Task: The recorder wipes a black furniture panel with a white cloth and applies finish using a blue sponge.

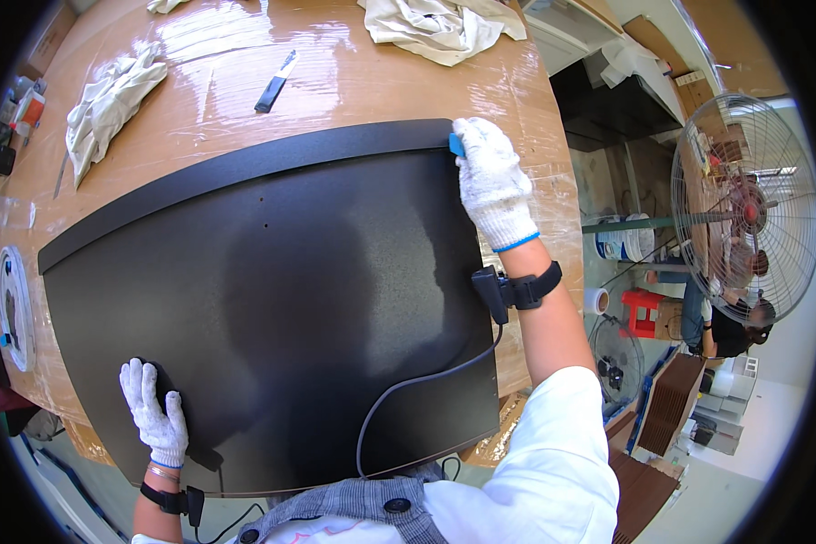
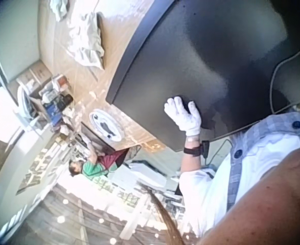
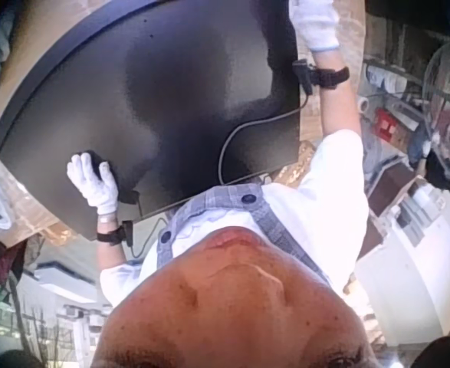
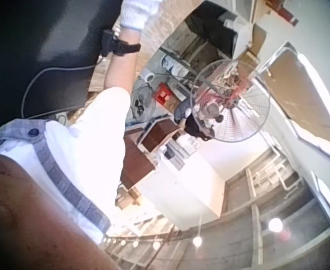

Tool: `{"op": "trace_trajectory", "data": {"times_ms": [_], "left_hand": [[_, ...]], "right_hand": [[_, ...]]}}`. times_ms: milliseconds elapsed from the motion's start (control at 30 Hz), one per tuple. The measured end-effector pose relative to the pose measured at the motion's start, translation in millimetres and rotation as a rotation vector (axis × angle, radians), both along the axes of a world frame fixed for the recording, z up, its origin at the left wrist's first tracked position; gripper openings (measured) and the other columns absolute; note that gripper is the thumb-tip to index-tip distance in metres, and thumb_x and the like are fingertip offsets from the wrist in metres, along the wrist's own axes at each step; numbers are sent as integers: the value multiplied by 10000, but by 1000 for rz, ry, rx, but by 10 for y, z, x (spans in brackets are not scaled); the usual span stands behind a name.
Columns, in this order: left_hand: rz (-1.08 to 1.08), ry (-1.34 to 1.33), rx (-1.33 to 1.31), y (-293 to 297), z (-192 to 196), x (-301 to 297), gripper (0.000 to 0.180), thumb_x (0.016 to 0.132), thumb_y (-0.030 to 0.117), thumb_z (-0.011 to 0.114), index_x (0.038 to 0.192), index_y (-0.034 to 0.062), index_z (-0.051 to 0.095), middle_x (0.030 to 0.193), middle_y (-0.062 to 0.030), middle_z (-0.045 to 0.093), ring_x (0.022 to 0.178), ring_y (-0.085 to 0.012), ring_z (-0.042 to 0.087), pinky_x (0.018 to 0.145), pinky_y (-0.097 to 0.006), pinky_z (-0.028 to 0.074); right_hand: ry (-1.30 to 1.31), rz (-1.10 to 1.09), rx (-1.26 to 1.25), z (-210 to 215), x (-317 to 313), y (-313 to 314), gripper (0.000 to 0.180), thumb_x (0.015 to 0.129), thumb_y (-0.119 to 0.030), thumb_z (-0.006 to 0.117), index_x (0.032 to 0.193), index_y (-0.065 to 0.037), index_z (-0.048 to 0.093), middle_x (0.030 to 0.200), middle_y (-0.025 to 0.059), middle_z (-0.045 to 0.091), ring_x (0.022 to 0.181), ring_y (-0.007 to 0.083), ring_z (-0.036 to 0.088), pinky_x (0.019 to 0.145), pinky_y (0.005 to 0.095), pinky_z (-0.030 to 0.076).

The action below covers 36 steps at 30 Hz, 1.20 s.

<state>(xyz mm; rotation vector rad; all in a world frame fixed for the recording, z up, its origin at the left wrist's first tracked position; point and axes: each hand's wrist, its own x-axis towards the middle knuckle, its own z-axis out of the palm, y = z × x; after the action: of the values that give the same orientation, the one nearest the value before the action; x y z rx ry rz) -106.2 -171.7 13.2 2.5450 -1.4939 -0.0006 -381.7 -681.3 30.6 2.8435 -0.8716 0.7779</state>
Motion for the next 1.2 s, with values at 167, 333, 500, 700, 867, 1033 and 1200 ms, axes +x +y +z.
{"op": "trace_trajectory", "data": {"times_ms": [167,333,500,700,867,1033,1200], "left_hand": [[3,-2,6,3,14,6,520,917,204,546,1408,58,456,1490,-181,391,1405,-410,304,1163,-511,218],[-3,5,-7,-28,0,-2,514,916,200,546,1403,58,460,1491,-179,390,1402,-410,305,1162,-514,218],[-5,2,-11,-24,-16,3,513,905,180,555,1394,55,468,1487,-179,394,1400,-410,308,1162,-517,219],[6,13,-9,40,17,21,533,872,136,579,1388,52,474,1481,-180,400,1397,-412,311,1164,-520,216],[-17,25,-34,-23,-44,16,526,901,208,586,1393,60,468,1485,-192,393,1397,-425,306,1158,-551,210],[-16,29,-22,2,-8,23,529,903,217,586,1394,59,466,1484,-193,393,1395,-428,308,1156,-553,213],[-12,32,-24,4,-9,21,539,893,208,597,1394,57,466,1480,-194,399,1394,-424,311,1156,-553,214]], "right_hand": [[7,24,-12,-41,214,157,468,772,-10,655,1228,-91,584,1157,167,617,1096,353,586,917,429,504],[71,-100,-10,-23,-57,-24,452,784,7,633,1222,-88,576,1162,170,610,1082,374,585,911,438,501],[-4,-189,28,185,-279,-99,468,787,50,636,1230,-89,577,1148,176,612,1040,359,612,901,397,507],[-282,-80,467,621,45,383,431,817,16,673,1229,-69,576,1119,149,615,1008,255,634,888,334,504],[-65,-120,74,118,38,71,409,794,35,627,1187,-69,583,1150,191,598,1070,386,588,936,437,484],[-11,-67,83,-64,193,101,441,773,37,629,1199,-62,573,1151,194,595,1094,388,569,953,446,473],[34,-15,49,-113,525,412,459,805,-50,631,1256,-66,545,1184,185,585,1117,367,555,955,445,471]]}}
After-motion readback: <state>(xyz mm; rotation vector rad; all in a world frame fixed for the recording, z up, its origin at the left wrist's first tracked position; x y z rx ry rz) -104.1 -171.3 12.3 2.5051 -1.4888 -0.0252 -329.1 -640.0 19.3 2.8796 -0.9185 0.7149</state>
